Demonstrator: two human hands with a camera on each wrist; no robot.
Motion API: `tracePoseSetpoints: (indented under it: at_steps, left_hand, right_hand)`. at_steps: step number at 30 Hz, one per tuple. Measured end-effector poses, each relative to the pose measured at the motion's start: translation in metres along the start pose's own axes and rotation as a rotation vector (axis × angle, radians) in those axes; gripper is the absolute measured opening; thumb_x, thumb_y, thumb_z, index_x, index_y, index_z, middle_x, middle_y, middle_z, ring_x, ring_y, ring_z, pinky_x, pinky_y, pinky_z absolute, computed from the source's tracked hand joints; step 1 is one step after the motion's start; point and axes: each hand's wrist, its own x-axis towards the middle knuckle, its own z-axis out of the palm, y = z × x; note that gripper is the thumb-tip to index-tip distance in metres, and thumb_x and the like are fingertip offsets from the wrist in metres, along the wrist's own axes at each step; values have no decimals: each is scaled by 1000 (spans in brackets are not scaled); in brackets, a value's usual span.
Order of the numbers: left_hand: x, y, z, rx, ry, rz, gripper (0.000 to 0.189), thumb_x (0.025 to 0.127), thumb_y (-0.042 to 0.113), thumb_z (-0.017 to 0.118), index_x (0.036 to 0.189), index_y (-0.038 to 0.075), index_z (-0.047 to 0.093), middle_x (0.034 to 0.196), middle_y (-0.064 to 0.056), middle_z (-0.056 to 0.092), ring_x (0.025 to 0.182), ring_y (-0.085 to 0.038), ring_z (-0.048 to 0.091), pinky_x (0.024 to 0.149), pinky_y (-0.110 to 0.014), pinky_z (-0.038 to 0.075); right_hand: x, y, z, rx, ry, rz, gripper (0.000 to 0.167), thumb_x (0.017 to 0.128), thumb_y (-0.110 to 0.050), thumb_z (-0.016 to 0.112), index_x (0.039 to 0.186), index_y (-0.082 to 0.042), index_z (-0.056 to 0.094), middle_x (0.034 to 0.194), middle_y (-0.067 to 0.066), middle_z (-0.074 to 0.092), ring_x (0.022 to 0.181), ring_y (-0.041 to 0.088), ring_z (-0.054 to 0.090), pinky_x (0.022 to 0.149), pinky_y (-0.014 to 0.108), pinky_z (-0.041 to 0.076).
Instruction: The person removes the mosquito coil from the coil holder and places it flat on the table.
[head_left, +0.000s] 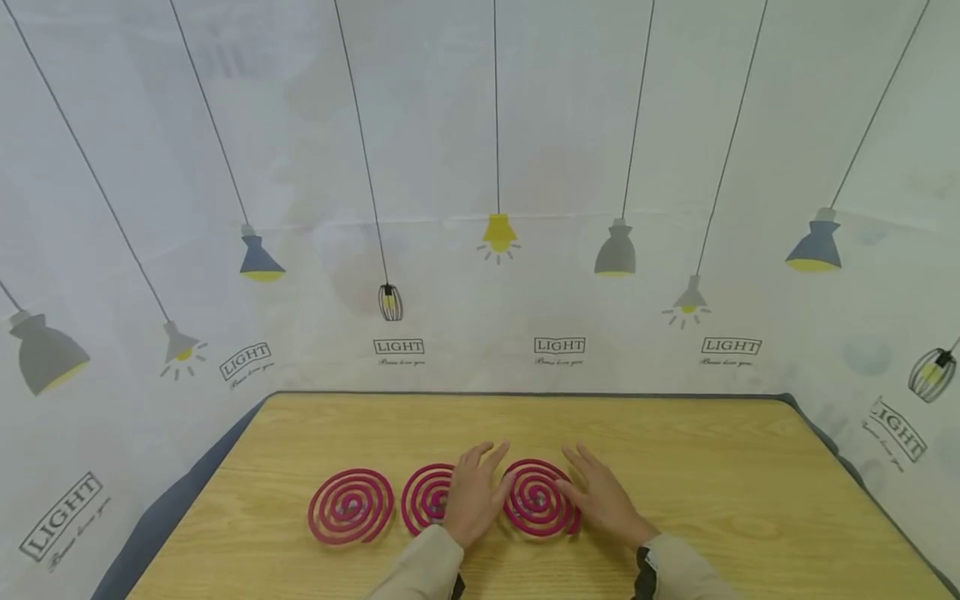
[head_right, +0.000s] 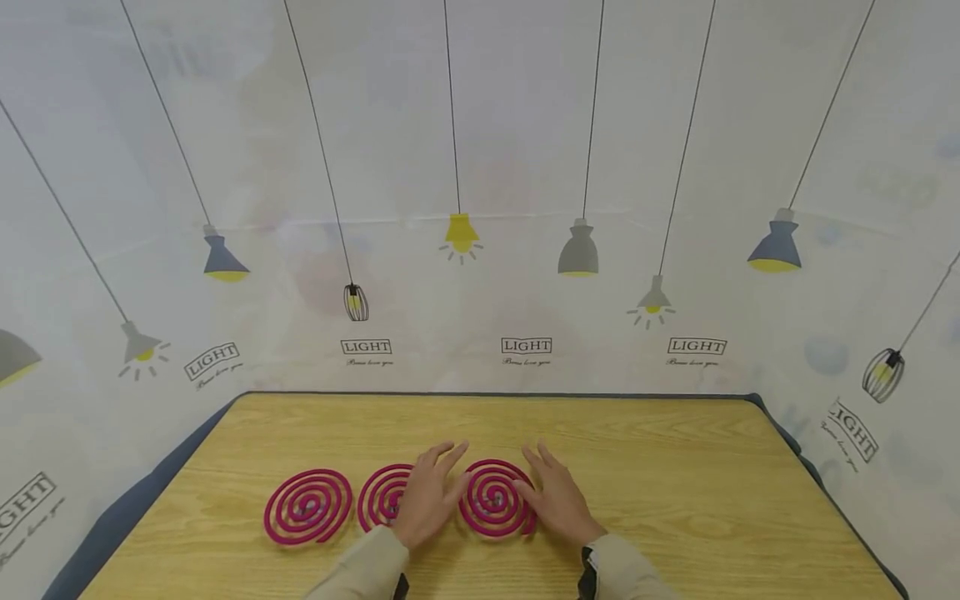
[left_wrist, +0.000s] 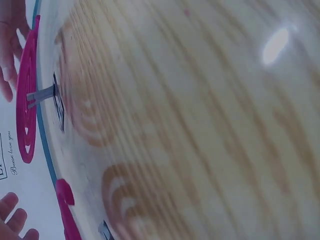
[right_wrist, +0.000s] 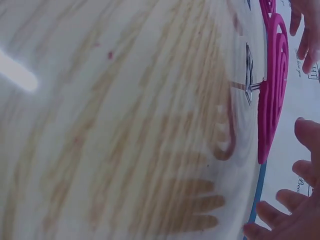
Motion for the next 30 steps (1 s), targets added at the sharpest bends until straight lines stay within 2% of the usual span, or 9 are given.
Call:
tracePoseSetpoints:
  at_steps: [4, 8, 13, 19, 25, 30]
  left_hand:
    - [1, 4, 3, -99, 30, -30, 39, 81, 18, 61, 119, 9, 56, 111, -13, 54, 101, -29, 51, 84, -44, 44]
    - [1, 7, 3, -236, -3, -92, 39, 83, 15, 60, 121, 9, 54, 112, -12, 53, 101, -28, 50, 82, -43, 46]
    - [1, 8, 4, -354, -26, -143, 39, 84, 13, 59, 122, 7, 52, 113, -12, 53, 100, -27, 52, 84, -40, 46]
    - [-1, 9, 4, -417, -41, -175, 39, 84, 11, 58, 122, 4, 52, 112, -14, 55, 96, -26, 53, 80, -38, 47]
    - [-4, 9, 4, -440, -98, -178, 45, 83, 9, 59, 125, 0, 46, 115, -19, 51, 99, -32, 52, 81, -40, 48]
    - [-5, 11, 2, -495, -140, -204, 48, 83, 8, 59, 126, -5, 43, 117, -26, 48, 99, -38, 53, 84, -41, 47]
  right_hand:
    - [2, 6, 2, 66, 22, 27, 50, 85, -20, 59, 126, 4, 44, 128, 29, 38, 118, 43, 34, 99, 54, 25]
    - [3, 11, 4, 100, 52, 54, 45, 82, -15, 62, 120, 6, 49, 120, 26, 48, 111, 40, 44, 97, 50, 32]
    - [3, 10, 3, 148, 33, 124, 41, 80, -11, 64, 116, 6, 52, 112, 26, 53, 96, 35, 55, 84, 45, 46]
    - [3, 8, 3, 209, 5, 162, 33, 78, 0, 62, 109, 10, 54, 97, 20, 59, 81, 27, 60, 70, 34, 52]
    - [2, 7, 2, 192, -7, 130, 27, 79, 1, 60, 105, 10, 56, 89, 14, 61, 79, 27, 59, 70, 35, 52]
    - [2, 6, 2, 187, -27, 142, 25, 79, 1, 60, 103, 9, 57, 87, 11, 61, 79, 26, 58, 70, 35, 51]
